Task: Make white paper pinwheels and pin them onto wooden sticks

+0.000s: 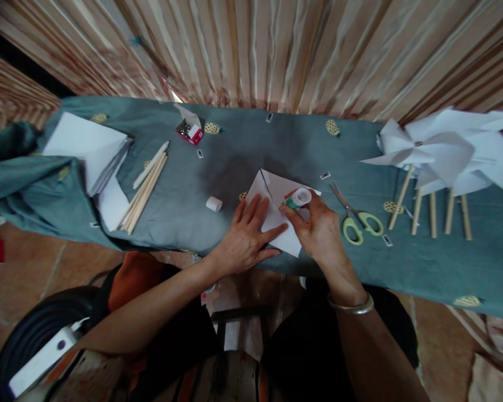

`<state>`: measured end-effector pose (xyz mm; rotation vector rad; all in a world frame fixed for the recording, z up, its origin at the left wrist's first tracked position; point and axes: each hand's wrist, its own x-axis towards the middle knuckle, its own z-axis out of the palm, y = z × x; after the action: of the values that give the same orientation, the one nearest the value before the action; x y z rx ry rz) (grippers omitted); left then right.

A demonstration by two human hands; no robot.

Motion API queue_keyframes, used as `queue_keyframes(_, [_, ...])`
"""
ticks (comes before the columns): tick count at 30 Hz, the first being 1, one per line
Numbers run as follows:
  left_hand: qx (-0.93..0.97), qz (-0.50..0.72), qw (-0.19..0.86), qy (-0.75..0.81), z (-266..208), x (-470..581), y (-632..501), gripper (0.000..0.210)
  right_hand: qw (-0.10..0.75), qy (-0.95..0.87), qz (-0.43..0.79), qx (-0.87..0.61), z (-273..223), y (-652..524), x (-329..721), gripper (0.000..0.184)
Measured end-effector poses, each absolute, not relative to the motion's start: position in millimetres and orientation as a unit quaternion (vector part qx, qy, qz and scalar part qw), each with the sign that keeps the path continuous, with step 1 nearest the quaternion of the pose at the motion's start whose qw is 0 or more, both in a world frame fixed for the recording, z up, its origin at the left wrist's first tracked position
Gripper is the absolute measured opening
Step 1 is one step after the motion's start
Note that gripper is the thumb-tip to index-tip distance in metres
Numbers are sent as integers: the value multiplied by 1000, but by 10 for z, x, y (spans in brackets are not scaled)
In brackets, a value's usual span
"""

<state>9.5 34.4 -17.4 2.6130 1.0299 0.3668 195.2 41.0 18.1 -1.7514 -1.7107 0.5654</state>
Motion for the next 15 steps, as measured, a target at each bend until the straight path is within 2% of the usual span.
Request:
queue_keyframes(8, [912,131,156,356,-177,90,347,61,292,-653,225,-661,205,423,1916,21])
queue_keyframes(15, [912,140,148,355,-204,99,345,61,311,-649,213,-661,156,456,1880,24])
